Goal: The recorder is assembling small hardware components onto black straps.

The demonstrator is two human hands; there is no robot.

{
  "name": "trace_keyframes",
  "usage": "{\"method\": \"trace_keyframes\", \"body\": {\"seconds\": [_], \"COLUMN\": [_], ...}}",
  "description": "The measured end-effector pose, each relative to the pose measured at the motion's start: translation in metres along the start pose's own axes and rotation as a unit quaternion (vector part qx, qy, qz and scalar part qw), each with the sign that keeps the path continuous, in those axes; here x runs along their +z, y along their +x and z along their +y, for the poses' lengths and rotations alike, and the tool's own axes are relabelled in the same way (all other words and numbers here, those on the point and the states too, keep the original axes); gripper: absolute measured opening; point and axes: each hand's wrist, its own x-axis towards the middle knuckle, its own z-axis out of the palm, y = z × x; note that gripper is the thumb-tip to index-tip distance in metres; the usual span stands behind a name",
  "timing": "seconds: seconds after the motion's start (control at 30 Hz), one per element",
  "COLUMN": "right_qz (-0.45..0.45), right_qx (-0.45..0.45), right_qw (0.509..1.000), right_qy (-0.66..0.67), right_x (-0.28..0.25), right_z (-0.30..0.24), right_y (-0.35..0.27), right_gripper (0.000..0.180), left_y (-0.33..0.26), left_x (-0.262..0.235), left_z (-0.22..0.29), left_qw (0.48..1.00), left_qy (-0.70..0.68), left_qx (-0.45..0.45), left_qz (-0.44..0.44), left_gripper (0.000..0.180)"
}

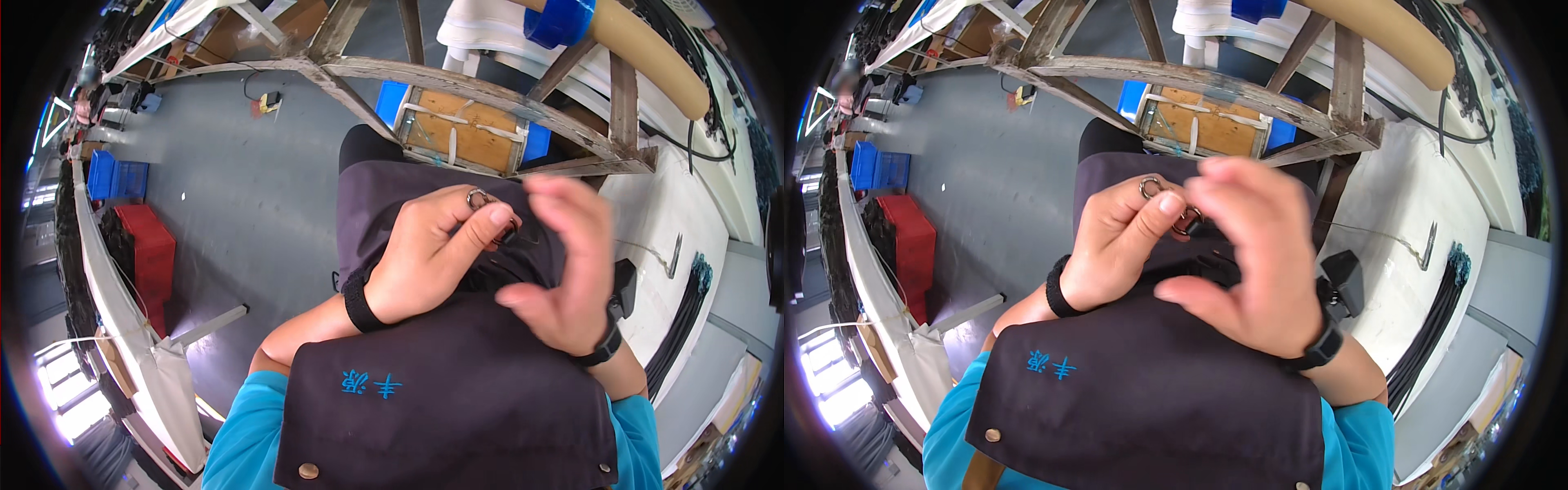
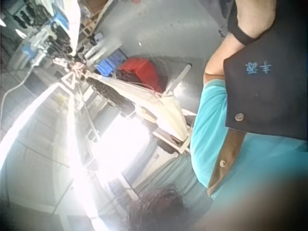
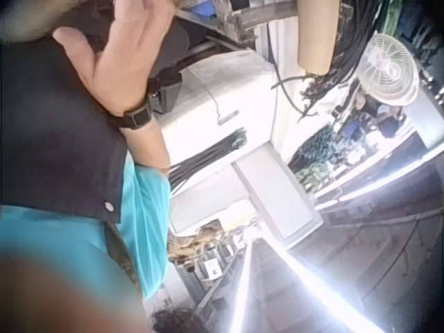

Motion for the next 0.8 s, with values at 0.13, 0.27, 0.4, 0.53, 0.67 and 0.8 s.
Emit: {"method": "trace_keyframes", "body": {"seconds": [0.13, 0.27, 0.4, 0.53, 0.67, 0.8], "right_qz": [-0.009, 0.048, 0.057, 0.057, 0.04, 0.011], "right_qx": [0.057, 0.134, 0.114, 0.061, 0.067, 0.274], "right_qw": [0.998, 0.983, 0.989, 0.996, 0.996, 0.868], "right_qy": [0.025, 0.114, 0.081, 0.008, 0.032, 0.414], "right_x": [0.018, 0.022, 0.019, 0.016, 0.014, 0.015], "right_z": [0.006, 0.007, 0.009, 0.012, 0.014, 0.008], "right_y": [0.0, -0.01, -0.013, -0.015, -0.016, -0.016], "right_gripper": [0.043, 0.032, 0.031, 0.027, 0.025, 0.026], "left_y": [0.004, 0.002, 0.001, 0.002, 0.004, 0.003], "left_x": [0.004, -0.002, 0.0, -0.001, -0.003, -0.001], "left_z": [-0.008, -0.001, 0.01, 0.006, 0.006, 0.008], "left_qw": [0.997, 0.999, 0.993, 0.995, 0.996, 0.993], "left_qy": [0.028, 0.033, -0.093, -0.075, -0.074, -0.108], "left_qx": [0.067, 0.026, -0.066, -0.066, -0.051, -0.05], "left_qz": [0.024, -0.024, -0.005, -0.01, -0.001, 0.008], "left_gripper": [0.023, 0.028, 0.034, 0.036, 0.035, 0.033]}}
